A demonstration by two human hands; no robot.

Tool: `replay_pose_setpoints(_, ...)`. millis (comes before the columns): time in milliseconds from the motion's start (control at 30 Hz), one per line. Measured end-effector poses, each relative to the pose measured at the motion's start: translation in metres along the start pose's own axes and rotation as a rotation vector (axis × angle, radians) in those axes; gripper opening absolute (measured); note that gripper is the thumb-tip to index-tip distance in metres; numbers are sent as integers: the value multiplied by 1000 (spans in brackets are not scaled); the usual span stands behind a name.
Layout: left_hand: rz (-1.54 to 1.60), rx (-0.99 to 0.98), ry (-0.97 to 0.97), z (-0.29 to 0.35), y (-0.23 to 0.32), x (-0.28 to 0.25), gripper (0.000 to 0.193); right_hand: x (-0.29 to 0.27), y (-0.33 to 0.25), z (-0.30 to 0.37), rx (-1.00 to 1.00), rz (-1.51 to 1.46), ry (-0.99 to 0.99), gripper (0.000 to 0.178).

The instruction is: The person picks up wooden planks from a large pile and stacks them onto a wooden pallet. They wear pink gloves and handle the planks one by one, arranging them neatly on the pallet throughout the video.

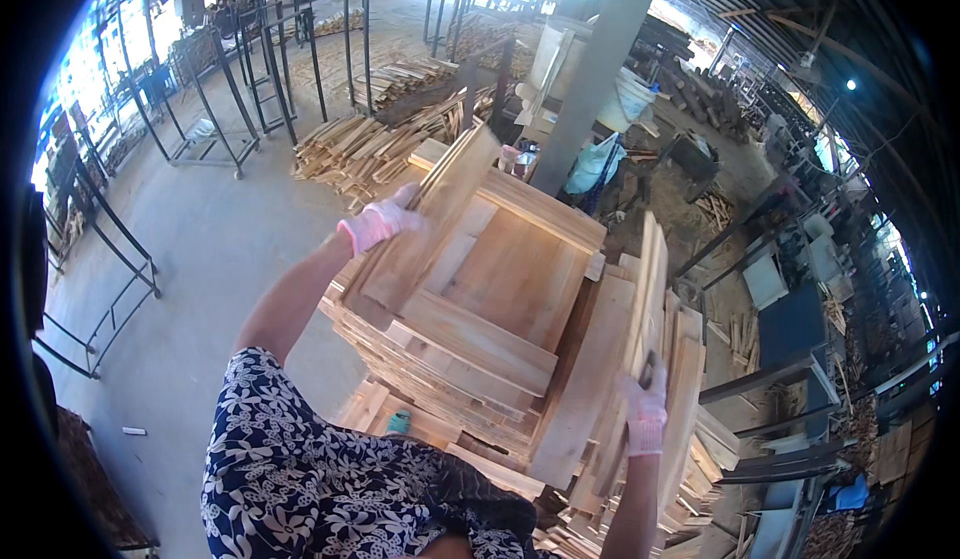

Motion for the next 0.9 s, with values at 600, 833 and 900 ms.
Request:
replay_pose_setpoints(600,-637,-166,-53,11,-13,17,128,360,-69,-47,-62,509,-172,73)
replay_pose_setpoints(833,-805,-53,-9,8,-4,32,130,364,-50,-50,-190,336,-338,61)
replay_pose_setpoints(900,-848,-74,9,2,-3,35,127,315,-46,-57,-477,302,-371,55)
Point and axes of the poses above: each hand's wrist, its own z-axis away from the middle knuckle, its own x-axis out of the palm, y = z × x, the point moved 8 cm from there along -z, towards the middle knuckle, and after that the axes turned 4 degrees about -z, right-handed, at the moved point
